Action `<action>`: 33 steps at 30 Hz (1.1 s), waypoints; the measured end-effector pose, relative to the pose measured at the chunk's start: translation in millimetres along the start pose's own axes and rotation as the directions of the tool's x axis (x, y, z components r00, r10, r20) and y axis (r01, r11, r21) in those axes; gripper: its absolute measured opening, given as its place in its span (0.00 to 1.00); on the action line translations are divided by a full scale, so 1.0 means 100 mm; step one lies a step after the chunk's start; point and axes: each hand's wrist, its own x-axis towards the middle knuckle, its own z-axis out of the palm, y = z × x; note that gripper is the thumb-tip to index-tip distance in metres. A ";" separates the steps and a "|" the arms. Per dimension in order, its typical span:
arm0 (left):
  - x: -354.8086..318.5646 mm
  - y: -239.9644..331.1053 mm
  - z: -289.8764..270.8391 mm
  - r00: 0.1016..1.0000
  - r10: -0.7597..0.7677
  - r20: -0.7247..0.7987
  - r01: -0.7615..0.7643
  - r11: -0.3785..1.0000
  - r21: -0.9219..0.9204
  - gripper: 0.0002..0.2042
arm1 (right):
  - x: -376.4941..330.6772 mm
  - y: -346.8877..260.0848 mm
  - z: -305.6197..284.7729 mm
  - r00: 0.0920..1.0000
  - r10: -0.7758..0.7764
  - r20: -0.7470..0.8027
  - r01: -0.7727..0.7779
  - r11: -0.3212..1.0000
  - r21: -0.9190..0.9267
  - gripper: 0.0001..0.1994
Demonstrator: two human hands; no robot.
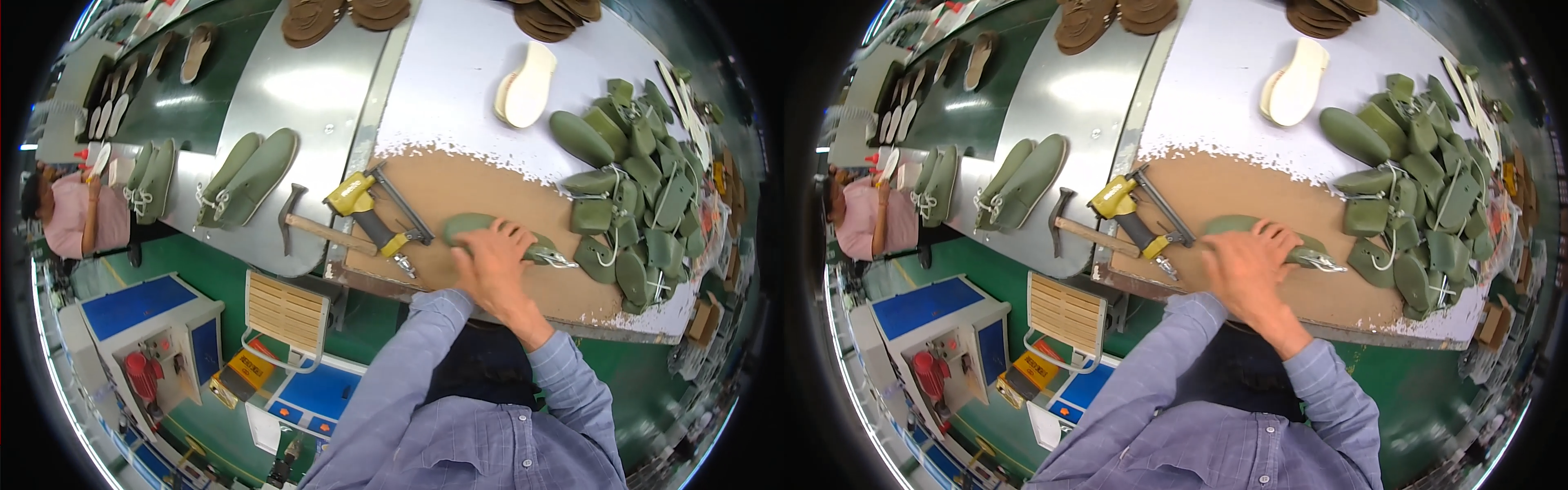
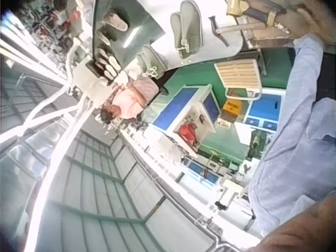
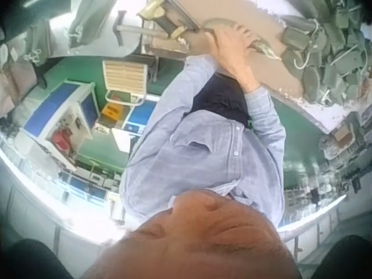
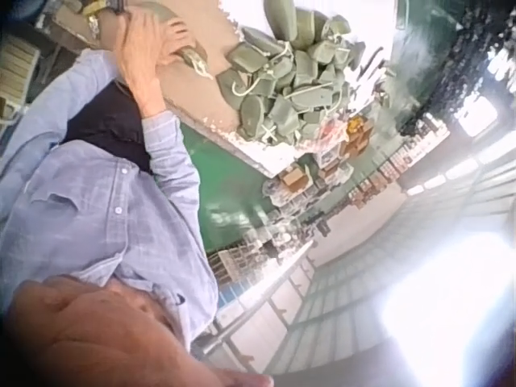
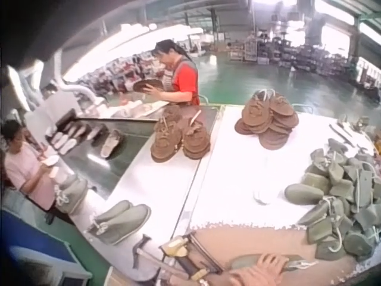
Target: The person is assembling shoes by attaching soles to shoe lasts and securing them with tools.
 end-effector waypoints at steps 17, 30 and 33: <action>0.09 0.03 0.11 0.980 -0.131 0.147 0.136 0.991 -0.019 0.24 | 1.02 -0.89 1.50 0.865 -0.203 0.458 0.136 0.975 0.175 0.32; 0.13 0.02 -0.01 0.989 -0.066 0.132 0.079 0.992 -0.096 0.23 | -1.55 0.17 -1.04 0.698 0.654 -0.291 -0.436 0.711 0.552 0.23; 0.17 0.05 -0.10 0.986 -0.071 0.148 0.083 0.993 -0.082 0.23 | -1.81 0.20 -0.80 0.454 0.786 -0.419 -0.377 0.596 0.709 0.24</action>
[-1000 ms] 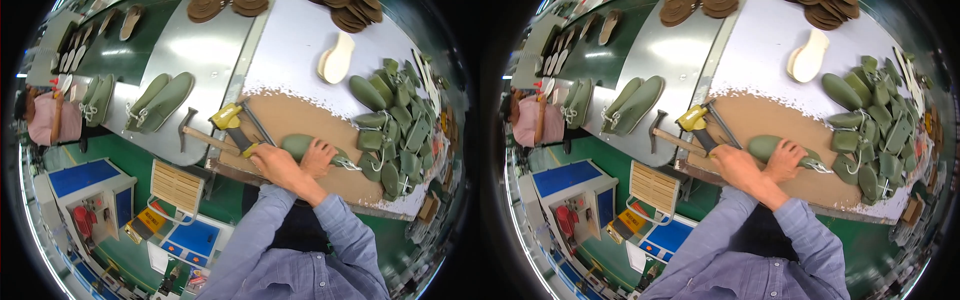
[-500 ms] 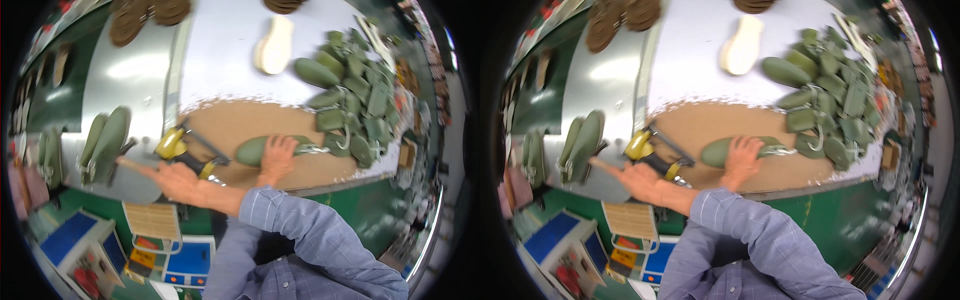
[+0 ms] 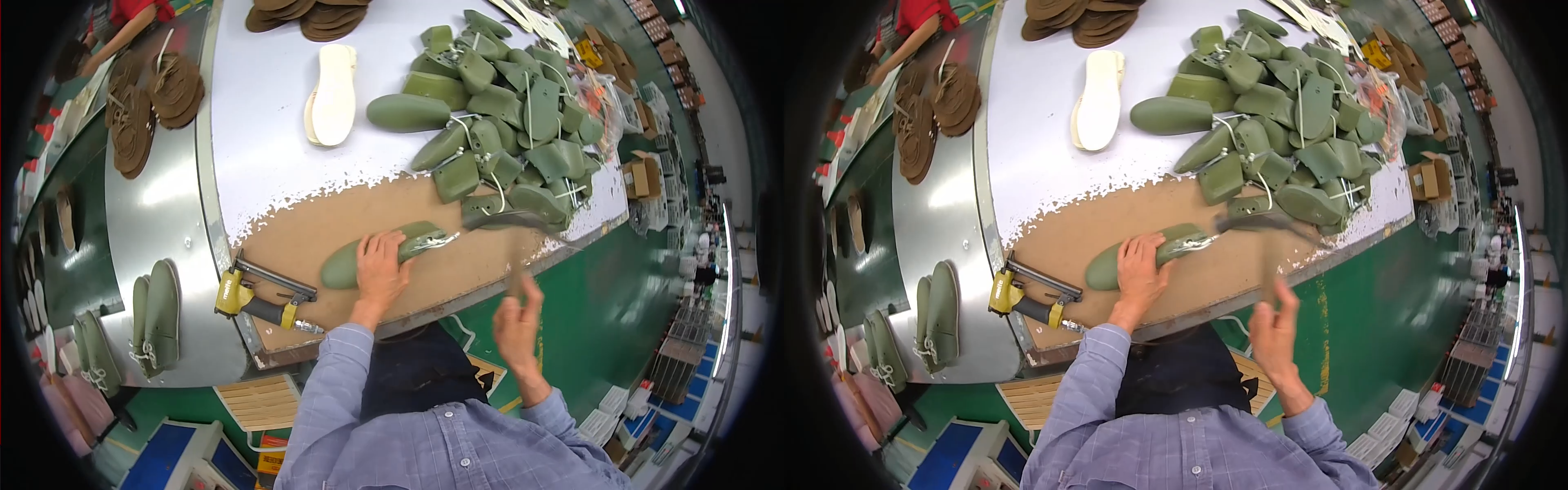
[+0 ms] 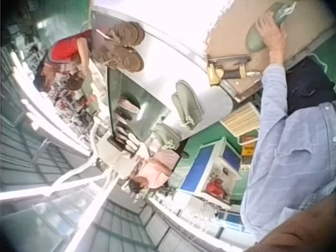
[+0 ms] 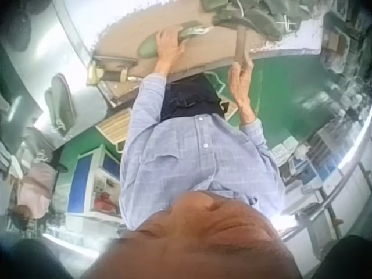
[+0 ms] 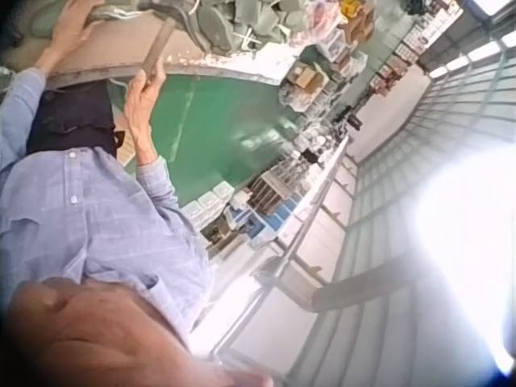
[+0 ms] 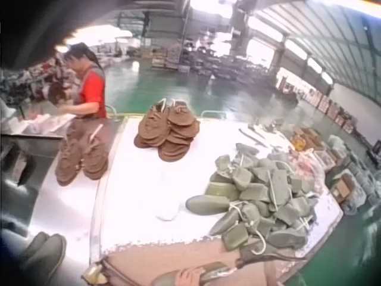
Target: The person is assembling shoes by attaching soles to shoe lasts and securing them with tools.
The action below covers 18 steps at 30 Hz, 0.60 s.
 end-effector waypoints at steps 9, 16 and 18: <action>0.03 -0.01 0.06 0.997 0.056 0.048 -0.057 0.998 0.015 0.23 | -0.07 0.53 0.11 0.983 -0.161 0.083 0.179 0.937 -0.301 0.24; 0.04 -0.04 -0.01 0.995 0.069 0.072 -0.071 0.997 0.023 0.23 | -0.05 0.19 -0.06 1.000 0.004 -0.029 -0.003 1.000 0.019 0.22; 0.06 -0.02 -0.01 0.995 0.068 0.079 -0.071 0.997 0.038 0.23 | -0.15 0.30 0.01 0.960 0.042 -0.278 0.016 0.979 0.203 0.23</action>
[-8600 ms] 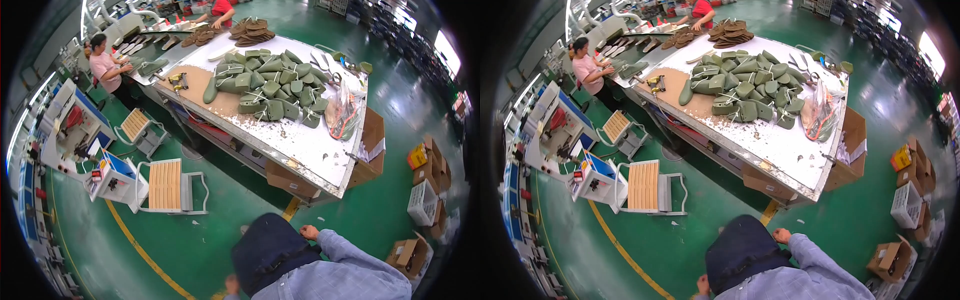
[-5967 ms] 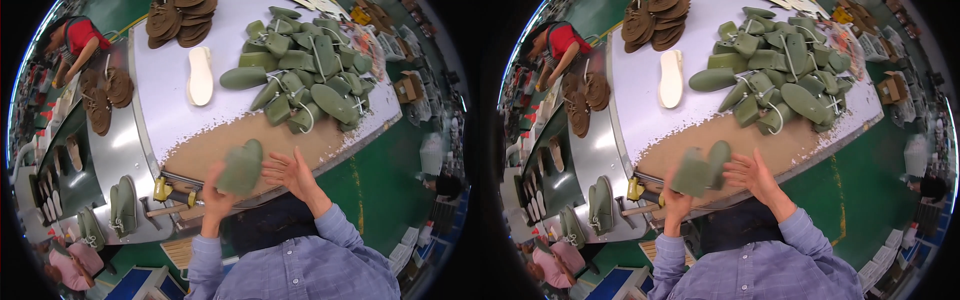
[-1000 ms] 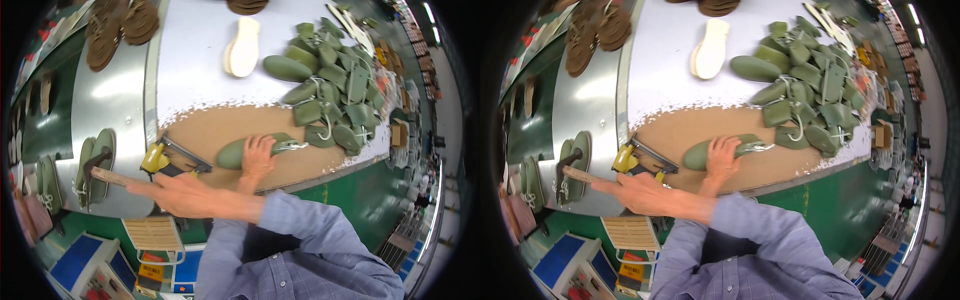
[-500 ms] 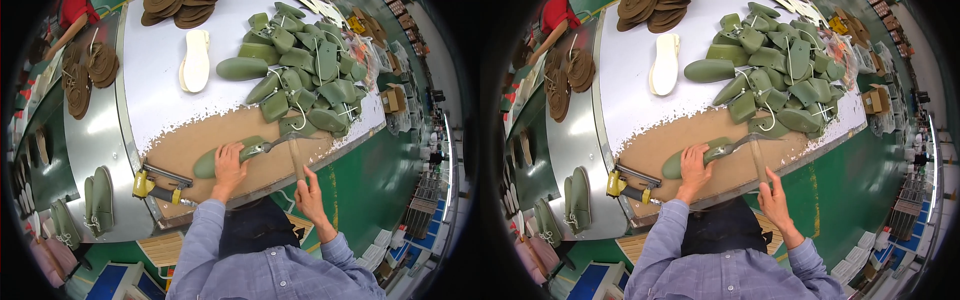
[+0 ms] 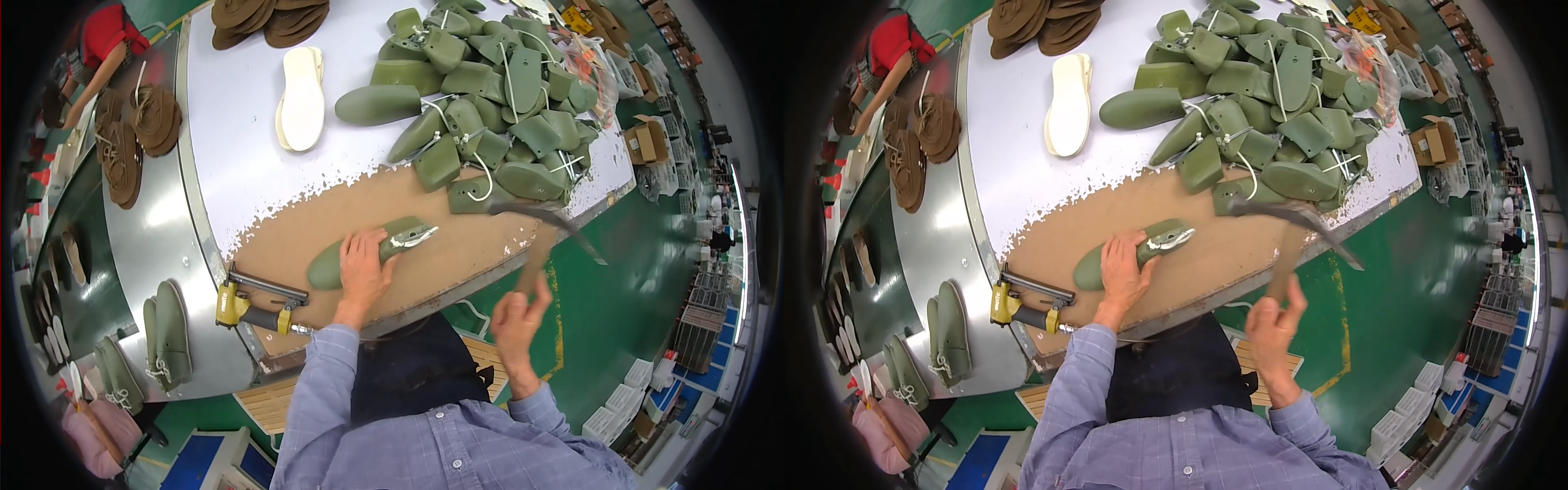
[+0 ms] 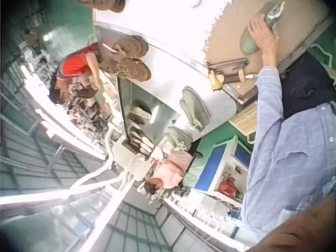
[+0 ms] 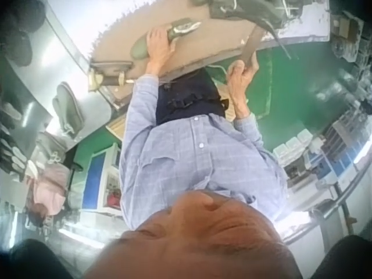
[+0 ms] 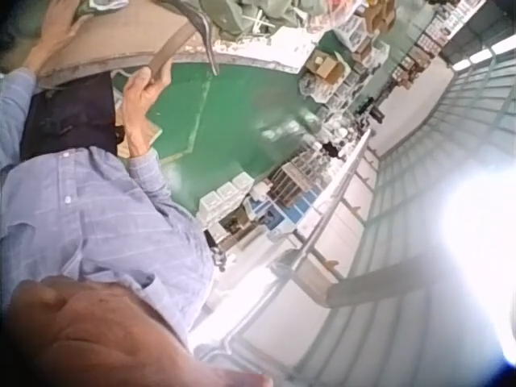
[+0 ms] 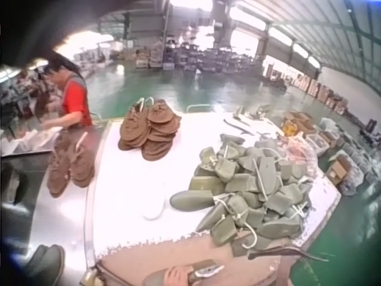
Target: The person is assembling shoes by attaching soles to shoe lasts and securing them with tools.
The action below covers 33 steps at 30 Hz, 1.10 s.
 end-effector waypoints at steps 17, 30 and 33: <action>0.34 -0.98 -0.80 0.995 0.014 0.095 -0.033 0.977 0.208 0.24 | 0.38 0.66 -0.50 0.777 -0.113 0.619 0.603 0.415 -0.681 0.17; -0.10 -0.73 -1.34 0.911 -0.394 -0.119 0.395 0.918 -0.010 0.26 | 2.16 0.71 1.37 0.995 -0.096 -0.039 0.025 0.588 -0.809 0.34; -0.50 -0.24 -1.08 0.779 -0.604 0.170 0.622 0.710 -0.330 0.25 | 2.11 0.73 1.24 0.994 0.107 0.029 -0.066 0.783 -0.618 0.29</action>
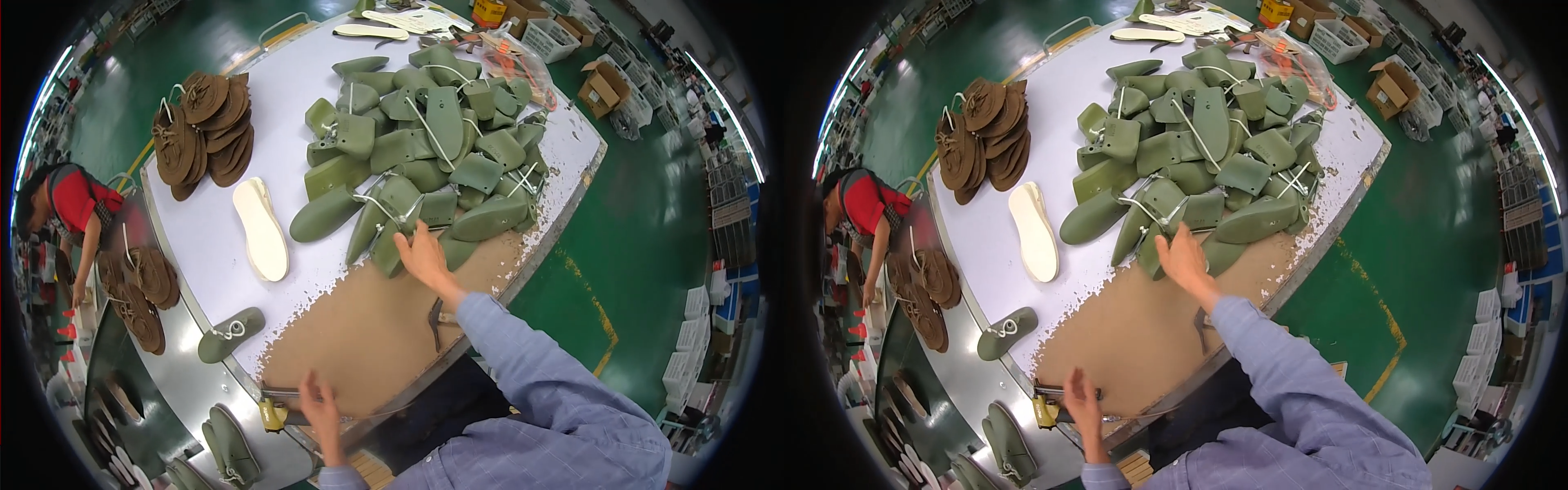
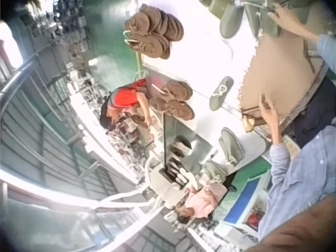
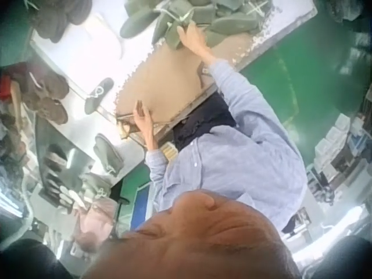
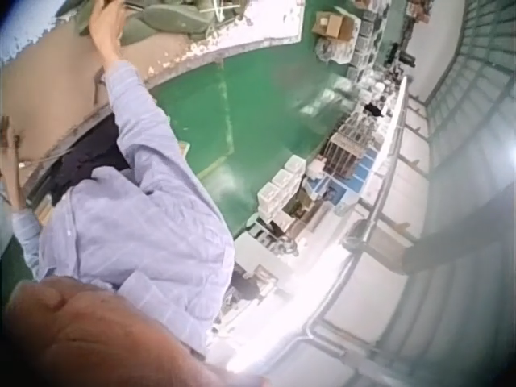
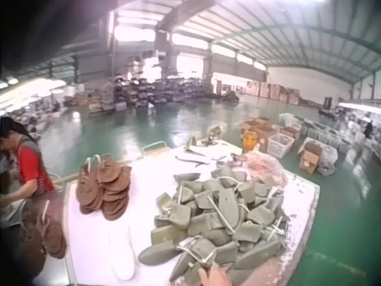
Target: The person is assembling shoes by attaching soles to shoe lasts and securing them with tools.
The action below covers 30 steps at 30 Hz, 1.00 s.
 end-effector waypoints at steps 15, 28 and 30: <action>-0.20 -0.01 0.61 0.973 0.184 0.137 -0.149 0.961 -0.234 0.27 | -2.10 -0.20 0.17 0.707 -0.390 0.590 0.096 0.879 0.466 0.09; -0.26 -0.42 0.30 0.963 0.130 -0.236 0.040 0.797 0.602 0.14 | -2.22 -0.24 0.13 0.636 -0.395 0.663 0.128 0.901 0.414 0.10; -0.19 -0.54 0.09 0.949 0.254 -0.186 -0.086 0.778 0.622 0.08 | -2.27 -0.33 0.03 0.595 -0.399 0.697 0.119 0.902 0.415 0.09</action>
